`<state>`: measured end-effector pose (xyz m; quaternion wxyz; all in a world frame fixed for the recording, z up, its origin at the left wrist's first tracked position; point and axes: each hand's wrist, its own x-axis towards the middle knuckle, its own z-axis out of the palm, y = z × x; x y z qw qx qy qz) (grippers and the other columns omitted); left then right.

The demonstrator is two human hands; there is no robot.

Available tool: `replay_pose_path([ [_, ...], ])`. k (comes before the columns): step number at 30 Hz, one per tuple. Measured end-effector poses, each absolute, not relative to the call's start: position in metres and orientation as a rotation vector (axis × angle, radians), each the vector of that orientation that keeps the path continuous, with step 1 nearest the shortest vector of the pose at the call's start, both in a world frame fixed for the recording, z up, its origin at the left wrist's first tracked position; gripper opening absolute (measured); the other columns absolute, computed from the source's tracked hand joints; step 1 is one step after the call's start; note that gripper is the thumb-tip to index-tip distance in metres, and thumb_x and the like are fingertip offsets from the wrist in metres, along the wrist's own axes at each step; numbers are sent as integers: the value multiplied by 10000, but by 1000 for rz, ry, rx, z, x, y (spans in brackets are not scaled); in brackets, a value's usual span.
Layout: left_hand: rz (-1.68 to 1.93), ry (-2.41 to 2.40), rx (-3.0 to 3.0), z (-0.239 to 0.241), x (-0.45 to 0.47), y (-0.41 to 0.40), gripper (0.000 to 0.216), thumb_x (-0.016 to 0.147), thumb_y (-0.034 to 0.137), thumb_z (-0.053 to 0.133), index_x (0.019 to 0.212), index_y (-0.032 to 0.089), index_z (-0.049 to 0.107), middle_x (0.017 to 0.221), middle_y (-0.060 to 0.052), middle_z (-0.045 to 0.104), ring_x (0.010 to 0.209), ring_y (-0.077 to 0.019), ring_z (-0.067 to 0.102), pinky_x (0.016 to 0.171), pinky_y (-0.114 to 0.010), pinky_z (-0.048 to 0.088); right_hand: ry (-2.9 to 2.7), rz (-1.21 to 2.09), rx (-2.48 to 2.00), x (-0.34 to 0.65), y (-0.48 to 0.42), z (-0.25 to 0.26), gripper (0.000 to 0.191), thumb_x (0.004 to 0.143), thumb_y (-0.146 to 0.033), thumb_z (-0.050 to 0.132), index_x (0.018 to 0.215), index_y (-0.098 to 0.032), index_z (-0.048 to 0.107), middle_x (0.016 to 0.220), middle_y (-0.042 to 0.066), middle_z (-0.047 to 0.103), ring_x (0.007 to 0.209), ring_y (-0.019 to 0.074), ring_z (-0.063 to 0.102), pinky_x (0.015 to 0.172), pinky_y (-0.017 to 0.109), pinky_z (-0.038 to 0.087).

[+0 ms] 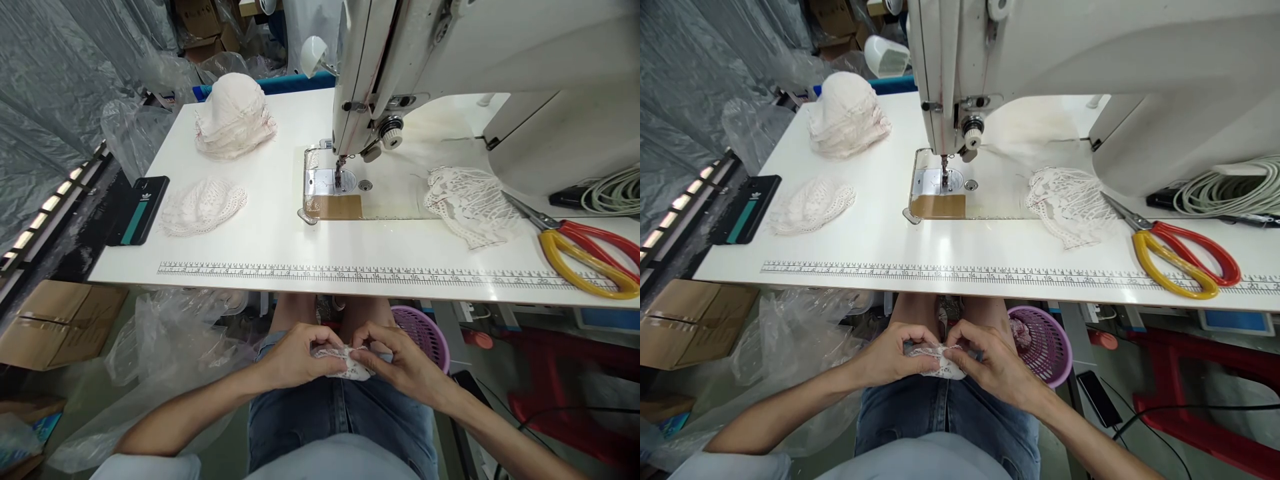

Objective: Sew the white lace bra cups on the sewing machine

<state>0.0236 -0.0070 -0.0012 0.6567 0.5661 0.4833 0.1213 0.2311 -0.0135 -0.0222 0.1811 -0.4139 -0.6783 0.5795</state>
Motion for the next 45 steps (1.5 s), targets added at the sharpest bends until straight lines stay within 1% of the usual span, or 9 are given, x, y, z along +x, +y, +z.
replay_pose_path([
  [10, 278, 1080, 1297, -3, 23, -8, 203, 723, 300, 661, 861, 152, 676, 767, -9, 656, 725, -132, 569, 658, -199, 413, -1903, 1609, -1175, 230, -13, -16, 163, 906, -342, 481, 825, -207, 525, 715, -18, 529, 574, 92, 430, 502, 206, 329],
  [17, 285, 1125, 1380, 3, 26, -7, 223, 751, 357, 643, 842, 158, 681, 756, -1, 656, 708, -123, 561, 630, -190, 392, -1868, 1567, -1190, 226, -13, -11, 107, 892, -328, 506, 910, -223, 520, 829, 5, 586, 688, 118, 528, 595, 212, 415],
  [21, 332, 1115, 1377, 3, 25, -5, 219, 793, 345, 599, 815, 146, 688, 751, -13, 663, 696, -118, 556, 631, -191, 392, -1794, 1675, -1180, 228, -11, -9, 192, 872, -361, 544, 1013, -232, 529, 905, 21, 608, 778, 138, 565, 664, 230, 448],
  [23, 340, 1100, 1344, 2, 23, -3, 218, 783, 346, 615, 806, 143, 690, 740, -16, 664, 673, -113, 552, 610, -188, 389, -1784, 1764, -1161, 230, -8, -8, 213, 859, -394, 557, 981, -220, 572, 886, 25, 623, 777, 146, 568, 665, 238, 452],
  [27, 357, 1025, 1209, -3, 18, 0, 201, 725, 336, 682, 759, 138, 684, 774, -29, 672, 723, -134, 583, 656, -207, 423, -1779, 1890, -1124, 233, -5, -11, 250, 840, -427, 574, 821, -187, 641, 746, 11, 626, 692, 137, 548, 620, 238, 434],
  [30, 383, 974, 1104, -7, 15, 0, 205, 684, 335, 721, 732, 141, 676, 859, -40, 680, 828, -165, 603, 747, -240, 444, -1763, 1916, -1145, 234, -6, -15, 262, 815, -439, 604, 810, -181, 650, 738, 6, 628, 679, 135, 536, 611, 238, 419],
  [37, 343, 1026, 1091, -5, 17, 0, 201, 679, 321, 722, 703, 129, 668, 706, -22, 651, 689, -132, 570, 662, -225, 421, -1743, 1973, -1116, 230, -6, -12, 241, 824, -420, 596, 807, -181, 616, 688, -20, 556, 637, 112, 472, 574, 219, 366],
  [41, 385, 1086, 1229, 4, 18, 0, 153, 730, 285, 670, 714, 133, 670, 685, -11, 648, 666, -120, 559, 634, -206, 402, -1804, 1833, -1149, 222, -2, -5, 296, 862, -418, 529, 707, -168, 563, 614, -33, 464, 575, 95, 405, 515, 211, 306],
  [45, 478, 1173, 1437, 26, 15, -2, 156, 768, 302, 637, 762, 151, 678, 736, -3, 662, 713, -124, 575, 673, -196, 402, -1904, 1557, -1178, 213, 2, 13, 298, 886, -380, 494, 668, -177, 503, 615, -30, 456, 571, 96, 410, 502, 213, 293],
])
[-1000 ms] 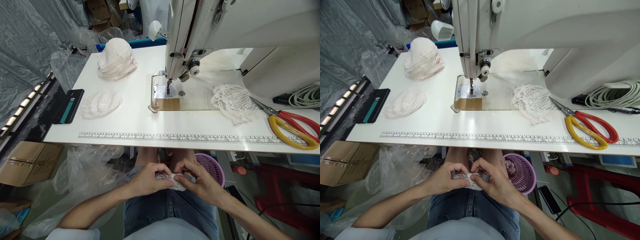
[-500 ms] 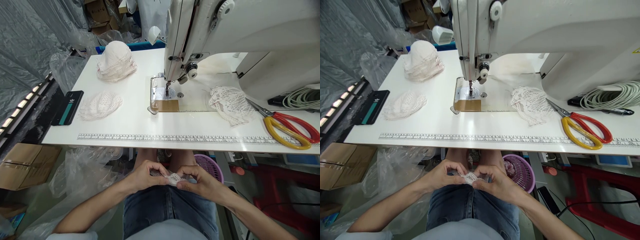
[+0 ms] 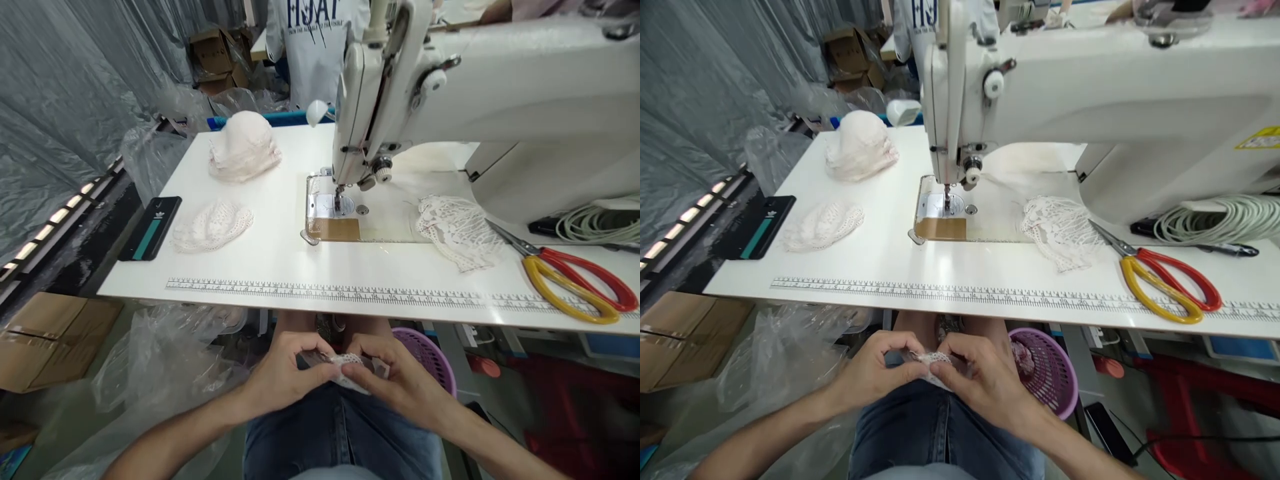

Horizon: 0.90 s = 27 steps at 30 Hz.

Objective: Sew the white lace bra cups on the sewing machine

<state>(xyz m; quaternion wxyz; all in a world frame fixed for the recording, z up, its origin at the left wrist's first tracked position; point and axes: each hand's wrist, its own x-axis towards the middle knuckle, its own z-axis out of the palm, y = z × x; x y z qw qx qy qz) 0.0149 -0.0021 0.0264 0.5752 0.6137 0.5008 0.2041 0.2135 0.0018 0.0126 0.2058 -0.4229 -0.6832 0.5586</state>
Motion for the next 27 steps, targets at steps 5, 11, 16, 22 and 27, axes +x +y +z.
replay_pose_path([
  [5, 599, 1312, 1499, 69, 4, 17, 223, 769, 368, 632, 767, 150, 678, 685, -4, 653, 642, -119, 567, 586, -185, 402, -1956, 1259, -1150, 195, 22, 38, 341, 880, -391, 486, 618, -191, 400, 561, -42, 382, 527, 94, 370, 473, 215, 274],
  [11, 393, 1241, 1890, 106, -4, 133, 218, 782, 352, 593, 796, 148, 668, 755, -14, 666, 683, -132, 579, 602, -209, 409, -1938, 990, -1088, 175, 98, 48, 369, 879, -372, 429, 592, -213, 259, 524, -65, 292, 480, 87, 304, 448, 216, 247],
  [16, 168, 1216, 2001, 81, 19, 225, 126, 713, 248, 631, 708, 123, 646, 735, -32, 651, 687, -143, 571, 563, -212, 384, -2153, 698, -1339, 208, 141, 33, 314, 913, -325, 357, 625, -206, 398, 484, -38, 454, 416, 113, 405, 429, 231, 281],
  [22, 63, 1163, 1997, 64, 36, 244, 110, 706, 246, 636, 734, 140, 649, 693, -8, 628, 607, -114, 535, 502, -198, 354, -2413, 129, -968, 239, 159, 32, 265, 951, -164, 311, 995, -163, 573, 877, 78, 666, 669, 161, 601, 529, 252, 410],
  [27, 41, 1118, 2077, 65, 39, 251, 107, 719, 253, 635, 746, 154, 663, 770, -9, 658, 712, -131, 585, 565, -192, 400, -2537, -44, -710, 235, 175, 29, 311, 944, -100, 325, 1077, -171, 598, 1048, 84, 655, 926, 198, 580, 696, 320, 421],
])
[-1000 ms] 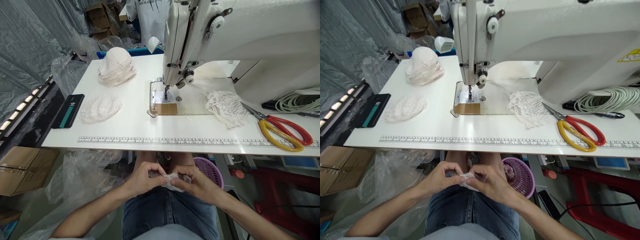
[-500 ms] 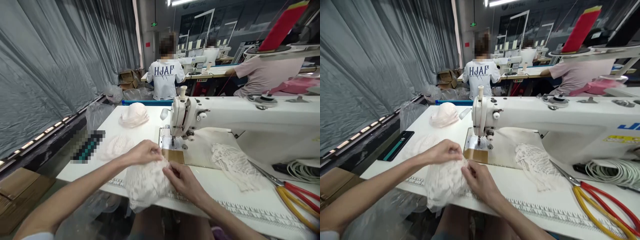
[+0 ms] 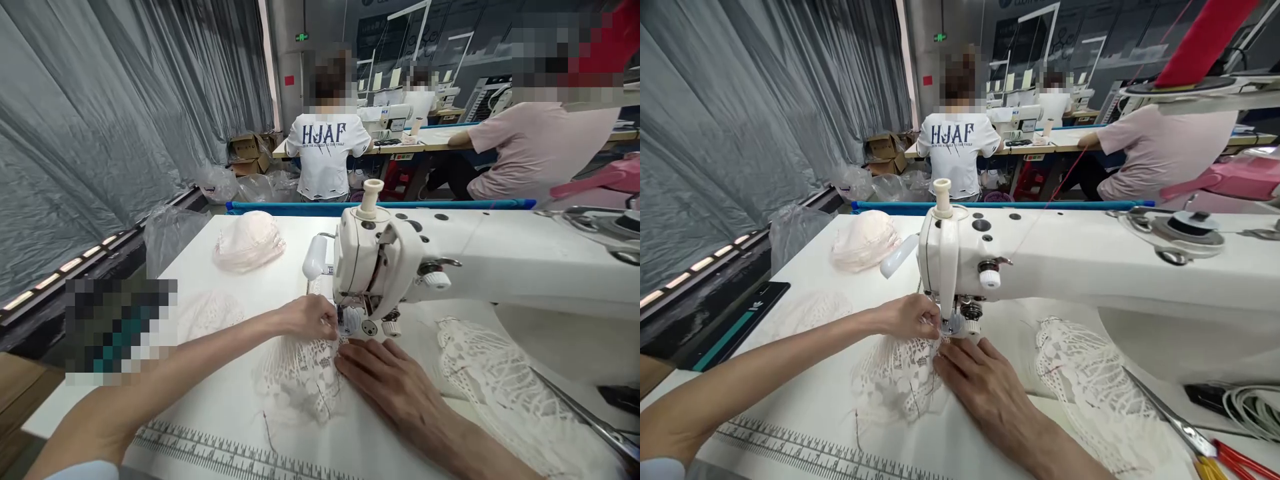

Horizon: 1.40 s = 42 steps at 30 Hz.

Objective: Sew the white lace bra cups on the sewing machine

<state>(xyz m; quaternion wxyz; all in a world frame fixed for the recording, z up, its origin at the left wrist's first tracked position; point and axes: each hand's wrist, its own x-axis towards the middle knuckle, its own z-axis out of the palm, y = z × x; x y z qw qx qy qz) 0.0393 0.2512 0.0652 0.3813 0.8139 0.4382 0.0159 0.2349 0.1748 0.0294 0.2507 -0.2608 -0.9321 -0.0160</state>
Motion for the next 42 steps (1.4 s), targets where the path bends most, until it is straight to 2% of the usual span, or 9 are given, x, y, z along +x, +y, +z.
replay_pose_path([
  [5, 21, 1316, 2353, 68, 40, 264, 97, 691, 243, 682, 642, 171, 638, 539, 38, 568, 529, -110, 531, 495, -208, 356, -2519, -103, -771, 235, 174, 24, 263, 929, -147, 393, 1040, -200, 625, 1085, 91, 645, 931, 208, 578, 684, 327, 383],
  [7, 95, 1505, 2431, 66, 39, 262, 150, 769, 181, 593, 622, 154, 602, 489, 28, 509, 487, -117, 483, 508, -243, 348, -2502, -105, -780, 235, 173, 22, 256, 926, -156, 406, 1051, -206, 624, 1084, 90, 644, 948, 216, 575, 686, 327, 373],
  [11, 394, 1565, 2605, 55, 38, 234, 303, 892, 82, 349, 698, 151, 571, 625, -21, 558, 597, -134, 488, 600, -285, 377, -2474, -79, -810, 233, 172, 19, 245, 930, -180, 411, 1037, -218, 628, 1069, 82, 641, 972, 220, 570, 682, 322, 362],
  [17, 384, 1160, 2951, 39, 32, 201, 122, 863, 249, 540, 785, 163, 573, 837, -17, 601, 730, -139, 560, 796, -340, 399, -2475, -44, -813, 230, 172, 21, 262, 951, -234, 393, 1101, -228, 608, 1074, 81, 640, 1000, 221, 565, 685, 321, 364],
  [23, 405, 1060, 2923, 35, 27, 229, 91, 826, 155, 534, 917, 159, 536, 959, -39, 588, 871, -157, 590, 1004, -375, 321, -2472, -52, -857, 230, 173, 19, 354, 972, -363, 324, 1077, -199, 620, 1094, 89, 648, 936, 218, 584, 699, 327, 376],
  [27, 308, 1004, 2868, 39, 27, 244, 91, 766, 94, 574, 802, 156, 518, 888, -44, 571, 848, -180, 565, 831, -315, 442, -2501, -86, -883, 232, 176, 16, 354, 948, -402, 384, 1123, -187, 603, 1125, 103, 642, 905, 211, 592, 714, 327, 397],
  [31, 286, 916, 2819, 46, 26, 254, 128, 742, 73, 603, 719, 156, 508, 813, -39, 567, 827, -185, 539, 659, -260, 437, -2483, -90, -904, 233, 178, 14, 411, 950, -442, 345, 1127, -179, 607, 1131, 102, 642, 820, 200, 603, 677, 338, 407],
  [36, 317, 957, 2787, 47, 28, 247, 80, 766, 76, 571, 765, 146, 532, 882, -62, 581, 811, -176, 550, 693, -283, 443, -2512, -96, -906, 233, 177, 15, 380, 945, -411, 394, 1160, -166, 590, 1142, 104, 642, 833, 195, 604, 687, 335, 414],
  [42, 557, 995, 2880, 38, 33, 209, 107, 884, 125, 442, 914, 145, 543, 1046, -70, 577, 873, -143, 569, 919, -363, 364, -2471, -76, -890, 231, 174, 19, 356, 964, -358, 371, 1108, -133, 607, 1091, 92, 663, 831, 190, 582, 667, 325, 393],
])
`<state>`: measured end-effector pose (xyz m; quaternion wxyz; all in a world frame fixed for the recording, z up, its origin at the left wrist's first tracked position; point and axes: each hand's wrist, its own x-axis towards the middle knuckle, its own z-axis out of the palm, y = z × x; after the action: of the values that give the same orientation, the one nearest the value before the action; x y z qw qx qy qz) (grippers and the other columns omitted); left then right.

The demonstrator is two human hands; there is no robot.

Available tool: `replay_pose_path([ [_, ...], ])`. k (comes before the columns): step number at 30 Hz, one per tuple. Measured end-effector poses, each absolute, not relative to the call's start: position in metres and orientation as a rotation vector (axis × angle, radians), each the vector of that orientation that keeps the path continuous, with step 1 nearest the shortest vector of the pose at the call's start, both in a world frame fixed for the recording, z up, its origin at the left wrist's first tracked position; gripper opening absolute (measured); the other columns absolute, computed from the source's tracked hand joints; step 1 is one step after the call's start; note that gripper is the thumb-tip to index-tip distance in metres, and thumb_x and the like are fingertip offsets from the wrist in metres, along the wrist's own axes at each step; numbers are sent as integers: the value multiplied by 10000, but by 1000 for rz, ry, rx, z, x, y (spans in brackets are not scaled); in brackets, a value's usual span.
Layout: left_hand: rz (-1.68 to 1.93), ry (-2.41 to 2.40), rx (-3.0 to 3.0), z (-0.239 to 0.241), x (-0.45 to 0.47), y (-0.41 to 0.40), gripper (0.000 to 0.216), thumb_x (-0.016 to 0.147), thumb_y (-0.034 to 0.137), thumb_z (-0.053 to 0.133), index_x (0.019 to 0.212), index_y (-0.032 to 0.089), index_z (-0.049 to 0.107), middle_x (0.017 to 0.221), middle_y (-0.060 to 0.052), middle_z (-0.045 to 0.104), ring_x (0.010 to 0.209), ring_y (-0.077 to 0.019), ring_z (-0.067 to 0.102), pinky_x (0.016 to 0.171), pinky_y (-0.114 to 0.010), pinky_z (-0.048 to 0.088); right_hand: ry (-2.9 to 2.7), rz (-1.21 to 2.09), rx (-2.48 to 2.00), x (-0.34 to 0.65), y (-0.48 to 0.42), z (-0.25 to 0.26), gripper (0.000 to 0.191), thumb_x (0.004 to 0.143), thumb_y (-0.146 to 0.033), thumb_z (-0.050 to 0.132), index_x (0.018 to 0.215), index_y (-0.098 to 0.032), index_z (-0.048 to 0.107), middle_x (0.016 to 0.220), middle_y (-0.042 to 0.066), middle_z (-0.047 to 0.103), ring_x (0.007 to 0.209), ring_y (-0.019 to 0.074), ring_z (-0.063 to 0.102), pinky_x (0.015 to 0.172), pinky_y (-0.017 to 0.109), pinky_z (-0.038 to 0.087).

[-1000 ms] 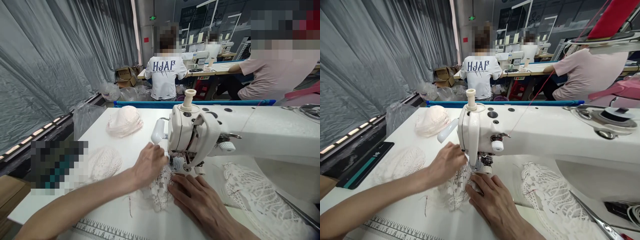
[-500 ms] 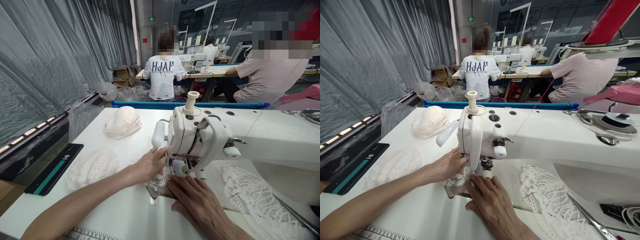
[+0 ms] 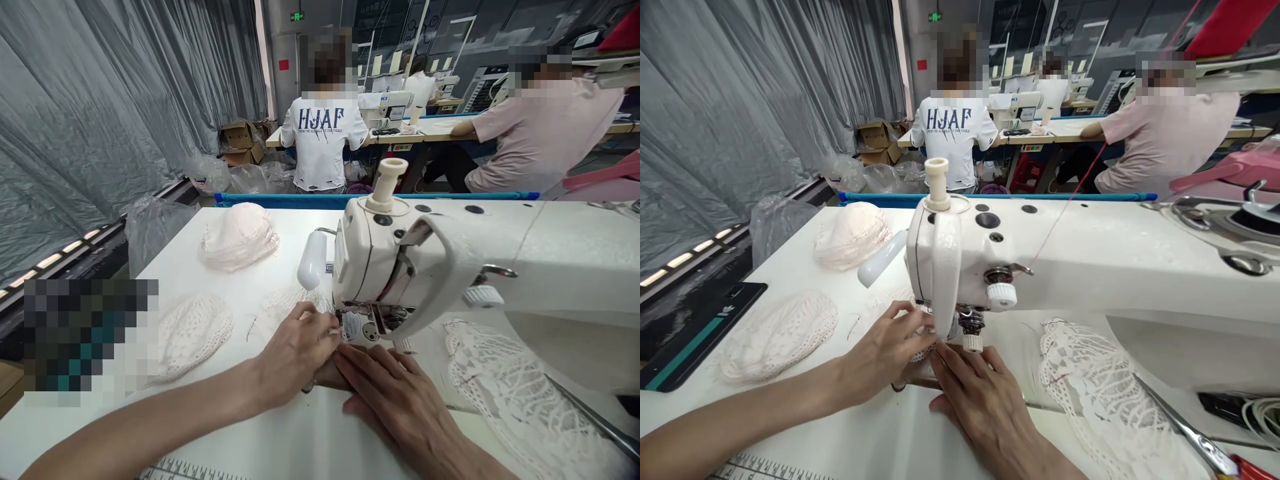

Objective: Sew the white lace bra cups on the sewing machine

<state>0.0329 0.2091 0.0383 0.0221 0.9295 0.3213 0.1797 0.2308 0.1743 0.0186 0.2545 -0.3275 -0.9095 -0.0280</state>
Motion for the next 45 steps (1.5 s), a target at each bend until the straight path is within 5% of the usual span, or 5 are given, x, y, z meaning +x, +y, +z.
replay_pose_path([
  [15, 479, 1033, 2941, 39, 37, 203, 173, 899, 78, 381, 909, 152, 537, 884, -19, 609, 806, -131, 564, 786, -329, 396, -2460, -106, -867, 232, 167, 20, 304, 965, -299, 395, 1082, -120, 610, 1034, 99, 677, 846, 189, 579, 655, 330, 376],
  [45, 588, 1104, 2923, 31, 32, 219, 131, 904, 164, 449, 870, 170, 575, 910, -21, 625, 839, -133, 566, 873, -347, 332, -2498, -94, -912, 230, 170, 24, 406, 959, -421, 339, 1121, -144, 588, 1075, 90, 653, 816, 186, 549, 670, 321, 358],
])
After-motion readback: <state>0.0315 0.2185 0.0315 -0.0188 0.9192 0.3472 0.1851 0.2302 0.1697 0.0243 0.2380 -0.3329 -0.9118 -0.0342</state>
